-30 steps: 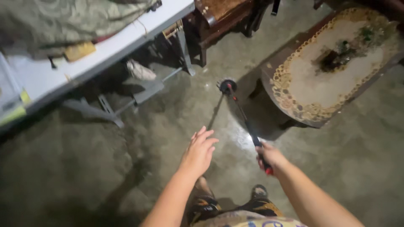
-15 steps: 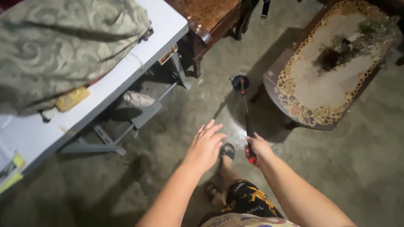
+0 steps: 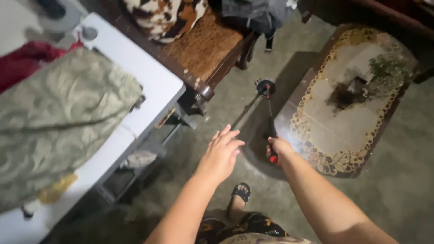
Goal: The person assembles a magnetic sweeper and then uses it to sweep the floor by pushing and pulling it across the concrete surface.
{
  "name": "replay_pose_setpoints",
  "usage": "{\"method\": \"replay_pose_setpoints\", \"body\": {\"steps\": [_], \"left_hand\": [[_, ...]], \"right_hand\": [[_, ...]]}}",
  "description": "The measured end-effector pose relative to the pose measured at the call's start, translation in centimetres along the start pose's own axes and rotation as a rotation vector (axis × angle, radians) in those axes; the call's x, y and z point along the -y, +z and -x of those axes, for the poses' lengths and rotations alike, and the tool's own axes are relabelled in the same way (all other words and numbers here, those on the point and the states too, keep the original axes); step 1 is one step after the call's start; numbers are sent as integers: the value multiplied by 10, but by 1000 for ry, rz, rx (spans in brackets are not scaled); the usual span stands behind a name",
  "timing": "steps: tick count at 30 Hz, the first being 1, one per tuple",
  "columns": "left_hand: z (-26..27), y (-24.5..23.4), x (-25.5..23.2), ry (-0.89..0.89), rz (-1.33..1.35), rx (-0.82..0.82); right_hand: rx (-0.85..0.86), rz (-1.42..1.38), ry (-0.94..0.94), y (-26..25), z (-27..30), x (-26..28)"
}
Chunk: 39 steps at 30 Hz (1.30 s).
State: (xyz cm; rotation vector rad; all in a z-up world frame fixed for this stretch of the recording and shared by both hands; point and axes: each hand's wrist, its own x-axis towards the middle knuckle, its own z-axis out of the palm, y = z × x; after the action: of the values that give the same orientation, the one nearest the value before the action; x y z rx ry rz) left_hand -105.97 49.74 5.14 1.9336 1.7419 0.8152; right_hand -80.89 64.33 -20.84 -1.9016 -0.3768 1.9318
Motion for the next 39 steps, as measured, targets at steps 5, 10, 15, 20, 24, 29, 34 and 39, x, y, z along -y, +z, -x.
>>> {"method": "replay_pose_setpoints", "body": {"steps": [5,10,15,20,24,29,34,39], "left_hand": [[-56,-4,11,46,24,104],[-124,-10,38,156,42,110],[-195,-22,65,261,91,109],[-260,-25,99,316,100,205],[-301,-15,107,346,115,266],[-361,7,109,332,139,309],[-432,28,108,327,132,316],[-500,59,104,271,98,320]], "right_hand": [[15,179,-51,-8,-33,66],[56,533,-123,-24,-14,48],[-316,906,-434,-7,38,22],[-487,990,-307,34,85,67],[-483,1045,-310,59,99,110],[-473,1010,-235,55,71,186],[-417,1228,-504,30,-20,283],[-401,1072,-410,25,-126,396]]}}
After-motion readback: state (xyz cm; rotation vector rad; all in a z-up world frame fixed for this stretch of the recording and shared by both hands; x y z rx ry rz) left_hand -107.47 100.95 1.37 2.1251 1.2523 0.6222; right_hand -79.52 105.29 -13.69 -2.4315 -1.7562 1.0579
